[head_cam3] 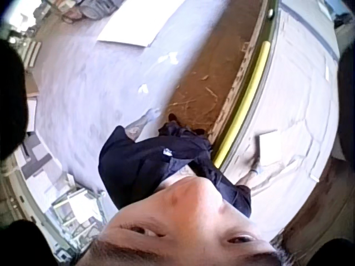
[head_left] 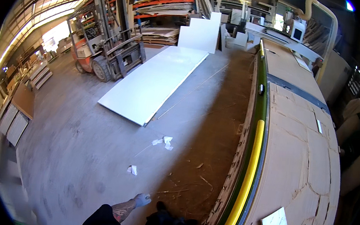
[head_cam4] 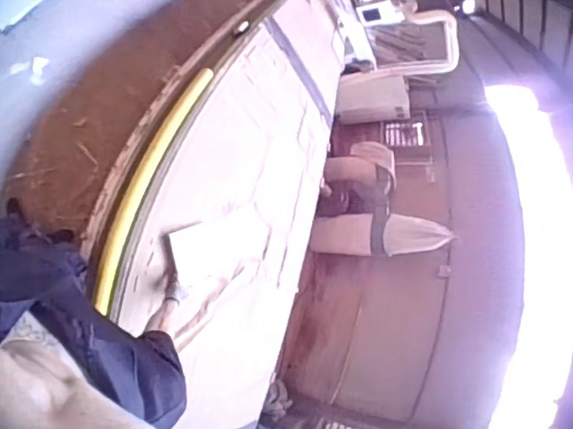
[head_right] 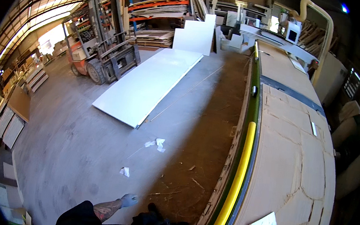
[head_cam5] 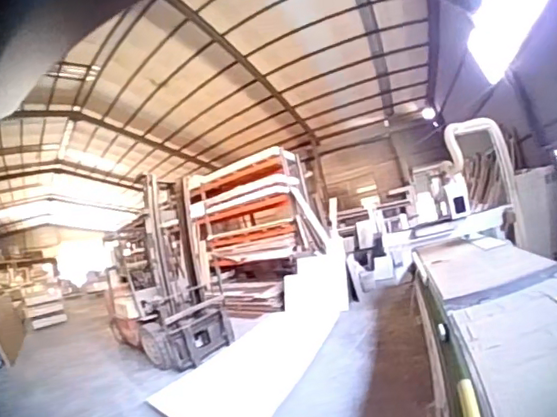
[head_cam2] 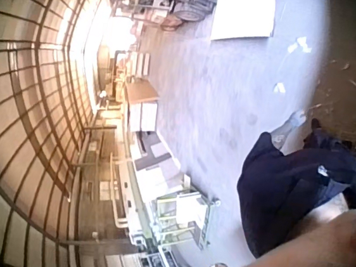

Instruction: The person organizes white rectangular panels and smaller wooden pieces on a large workbench in a workshop. They pick up, stack, and move the panels between the workbench and a nearby green metal rack, arranging them into neat piles.

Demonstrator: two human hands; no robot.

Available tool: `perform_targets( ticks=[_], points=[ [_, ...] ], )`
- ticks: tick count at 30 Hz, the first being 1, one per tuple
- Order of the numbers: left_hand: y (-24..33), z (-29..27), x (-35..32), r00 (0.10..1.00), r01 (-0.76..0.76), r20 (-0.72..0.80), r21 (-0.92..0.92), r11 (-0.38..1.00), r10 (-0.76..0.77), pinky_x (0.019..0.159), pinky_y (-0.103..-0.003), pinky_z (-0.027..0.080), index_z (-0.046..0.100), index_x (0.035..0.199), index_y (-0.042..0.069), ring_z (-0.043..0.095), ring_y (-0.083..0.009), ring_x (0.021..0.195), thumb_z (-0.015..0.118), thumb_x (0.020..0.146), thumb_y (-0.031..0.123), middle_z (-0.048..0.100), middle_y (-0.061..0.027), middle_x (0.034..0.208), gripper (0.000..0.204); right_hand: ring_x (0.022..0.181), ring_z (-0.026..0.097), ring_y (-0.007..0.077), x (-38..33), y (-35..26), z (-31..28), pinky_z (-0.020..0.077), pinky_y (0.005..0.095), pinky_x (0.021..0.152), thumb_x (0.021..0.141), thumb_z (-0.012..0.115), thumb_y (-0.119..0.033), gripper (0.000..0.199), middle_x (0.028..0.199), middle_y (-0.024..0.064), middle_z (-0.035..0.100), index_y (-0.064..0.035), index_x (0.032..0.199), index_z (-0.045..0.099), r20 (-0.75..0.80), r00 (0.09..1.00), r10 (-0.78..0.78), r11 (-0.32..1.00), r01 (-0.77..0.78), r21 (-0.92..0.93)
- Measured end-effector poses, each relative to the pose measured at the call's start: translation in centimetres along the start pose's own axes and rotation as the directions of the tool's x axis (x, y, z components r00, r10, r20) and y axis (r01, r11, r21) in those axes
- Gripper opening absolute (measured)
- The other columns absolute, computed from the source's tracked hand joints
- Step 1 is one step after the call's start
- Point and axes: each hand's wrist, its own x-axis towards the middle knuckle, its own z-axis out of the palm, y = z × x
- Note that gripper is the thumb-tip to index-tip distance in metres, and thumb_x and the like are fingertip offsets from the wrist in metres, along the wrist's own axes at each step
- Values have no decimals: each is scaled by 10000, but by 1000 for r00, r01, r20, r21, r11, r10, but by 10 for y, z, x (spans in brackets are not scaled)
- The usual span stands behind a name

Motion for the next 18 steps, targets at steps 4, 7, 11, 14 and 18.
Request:
perform_targets(
  ticks=[4,7,11,14,18],
  points=[
    [-26,1,-38,993,-121,-9,61,991,122,707,-484,486,577,905,52,634,-376,779,566,903,371,628,-201,832,319,536,423,124,-5,-11,10,362,278,488,883,651,-399,304,700,-11,486,-113,931,560,23,999,28,999,-28,20],
    [-64,2,-68,992,125,3,43,991,-125,779,-450,528,643,1042,48,671,-368,861,615,916,424,671,-214,941,398,497,386,102,-17,-10,22,325,255,447,903,634,-455,321,644,-37,450,-144,871,560,68,996,63,997,-66,38],
    [-102,-1,-87,986,164,10,40,986,-165,812,-437,538,667,1089,58,673,-389,907,608,920,410,691,-208,1011,395,445,337,72,-41,-8,37,276,223,393,930,611,-530,375,569,-73,402,-184,793,561,157,983,90,988,-108,107],
    [-131,-10,-85,993,102,58,10,995,-103,825,-431,544,680,1122,64,677,-396,923,611,920,401,704,-208,1038,399,412,335,59,-68,0,57,273,210,365,932,608,-570,413,526,-88,398,-209,740,550,172,984,43,991,-64,116],
    [-148,-45,-44,998,-67,16,-32,997,67,792,-459,532,679,1052,56,672,-387,882,617,906,384,688,-225,964,364,433,399,70,-157,-2,52,315,218,379,903,646,-564,395,566,-71,454,-206,767,547,154,986,-69,988,46,148]
  ],
)
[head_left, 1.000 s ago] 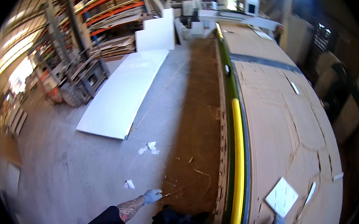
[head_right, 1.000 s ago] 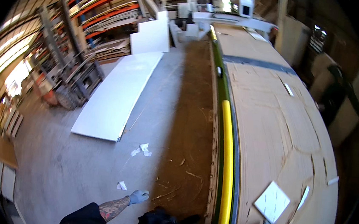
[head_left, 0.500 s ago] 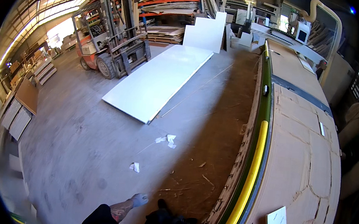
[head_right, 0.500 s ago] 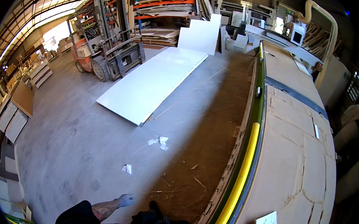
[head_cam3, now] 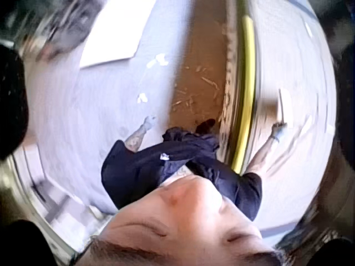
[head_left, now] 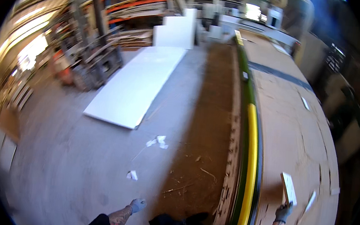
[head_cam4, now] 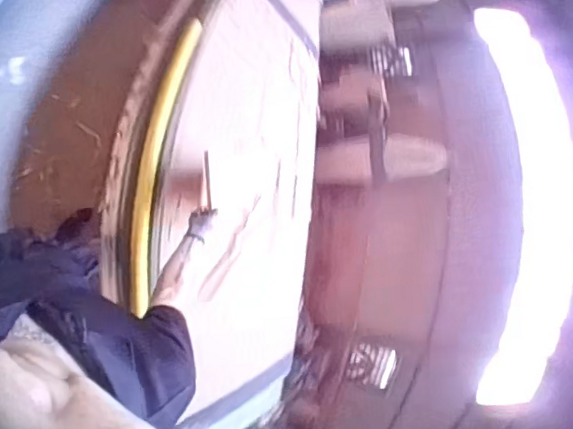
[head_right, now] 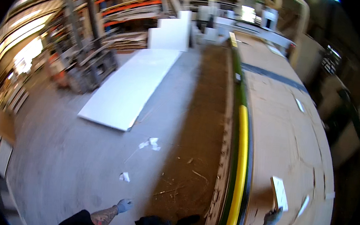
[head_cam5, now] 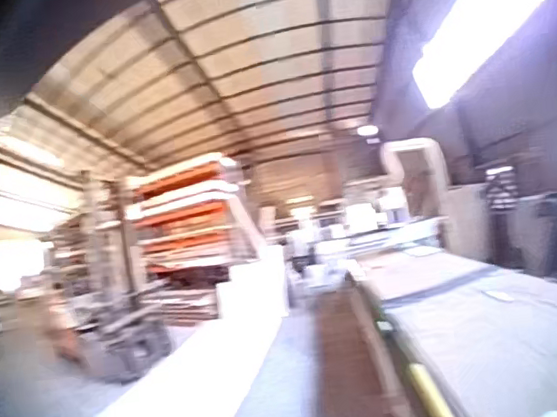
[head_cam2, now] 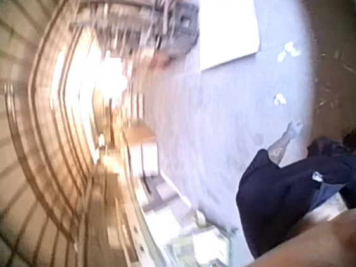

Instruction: The person organizes white rectangular panels and smaller wooden pieces on a large workbench in a workshop. They pick up, stack, and move the panels between the workbench and a nearby green metal rack, arranging them into neat piles.

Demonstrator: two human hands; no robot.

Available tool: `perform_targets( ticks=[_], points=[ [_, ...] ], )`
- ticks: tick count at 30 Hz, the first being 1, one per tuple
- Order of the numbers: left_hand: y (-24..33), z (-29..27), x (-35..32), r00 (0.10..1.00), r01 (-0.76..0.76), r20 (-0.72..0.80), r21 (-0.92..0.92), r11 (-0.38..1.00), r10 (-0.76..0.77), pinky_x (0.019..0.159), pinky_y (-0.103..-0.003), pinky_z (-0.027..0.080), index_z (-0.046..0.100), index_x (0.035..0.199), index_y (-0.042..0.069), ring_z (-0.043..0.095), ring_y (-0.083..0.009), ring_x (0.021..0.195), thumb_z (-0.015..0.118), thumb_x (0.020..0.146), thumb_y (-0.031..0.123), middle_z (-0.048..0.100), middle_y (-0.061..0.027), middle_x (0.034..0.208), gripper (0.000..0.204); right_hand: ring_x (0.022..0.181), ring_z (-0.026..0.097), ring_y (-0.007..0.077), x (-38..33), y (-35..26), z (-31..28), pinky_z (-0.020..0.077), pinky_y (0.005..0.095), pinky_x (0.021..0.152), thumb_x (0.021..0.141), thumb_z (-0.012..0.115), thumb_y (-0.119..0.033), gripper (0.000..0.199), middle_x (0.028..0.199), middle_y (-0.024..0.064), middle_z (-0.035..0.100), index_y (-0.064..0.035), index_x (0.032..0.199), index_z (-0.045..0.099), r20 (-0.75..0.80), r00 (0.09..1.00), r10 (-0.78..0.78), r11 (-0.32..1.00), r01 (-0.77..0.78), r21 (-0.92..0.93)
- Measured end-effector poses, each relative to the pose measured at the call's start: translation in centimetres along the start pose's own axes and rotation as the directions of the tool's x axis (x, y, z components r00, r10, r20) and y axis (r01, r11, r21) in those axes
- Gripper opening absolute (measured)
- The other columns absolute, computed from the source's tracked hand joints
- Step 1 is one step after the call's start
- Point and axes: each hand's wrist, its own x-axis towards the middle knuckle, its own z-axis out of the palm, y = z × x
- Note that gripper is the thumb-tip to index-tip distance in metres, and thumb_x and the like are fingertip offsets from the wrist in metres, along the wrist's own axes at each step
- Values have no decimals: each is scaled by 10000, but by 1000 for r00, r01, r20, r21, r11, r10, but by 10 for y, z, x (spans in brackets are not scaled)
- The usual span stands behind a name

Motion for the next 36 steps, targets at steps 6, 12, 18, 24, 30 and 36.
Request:
perform_targets(
  ticks=[6,12,18,24,30,36],
  points=[
    [-102,4,28,922,-295,289,99,950,256,788,-409,535,689,1042,48,674,-363,881,644,905,331,687,-230,952,317,482,431,103,-229,25,-73,338,247,404,880,699,-534,401,607,-45,457,-184,765,540,-294,950,-103,970,162,182],
    [-70,64,9,758,-424,612,197,884,227,851,-368,535,689,1116,25,682,-317,946,647,921,278,707,-204,1037,322,528,492,105,-462,47,-296,355,234,409,910,705,-443,292,644,-30,504,-191,899,558,-665,741,-92,851,406,334],
    [1,146,-72,604,-601,725,142,787,330,871,-363,531,682,1137,16,678,-305,970,647,923,260,704,-196,1065,326,545,539,105,-690,106,-492,374,228,416,929,683,-432,281,655,-31,553,-170,885,592,-854,514,-84,648,679,345],
    [35,267,-217,514,-694,739,60,717,436,891,-358,527,676,1157,7,674,-293,993,648,926,242,702,-189,1093,331,529,531,98,-846,149,-736,351,220,400,958,628,-459,299,617,-45,549,-180,852,610,-950,309,45,474,830,293],
    [44,388,-406,542,-689,661,-4,725,519,910,-352,522,669,1178,-2,670,-282,1017,648,928,223,700,-181,1121,337,580,543,77,-942,170,-987,348,210,435,956,630,-486,302,663,-61,564,-195,880,611,-965,243,95,419,870,261],
    [51,442,-552,540,-643,643,-101,759,543,930,-347,518,663,1198,-11,666,-270,1041,648,931,205,698,-173,1149,344,558,522,88,-1003,184,-1148,354,217,419,965,612,-484,330,652,-37,559,-182,836,582,-922,374,98,456,807,375]
  ],
)
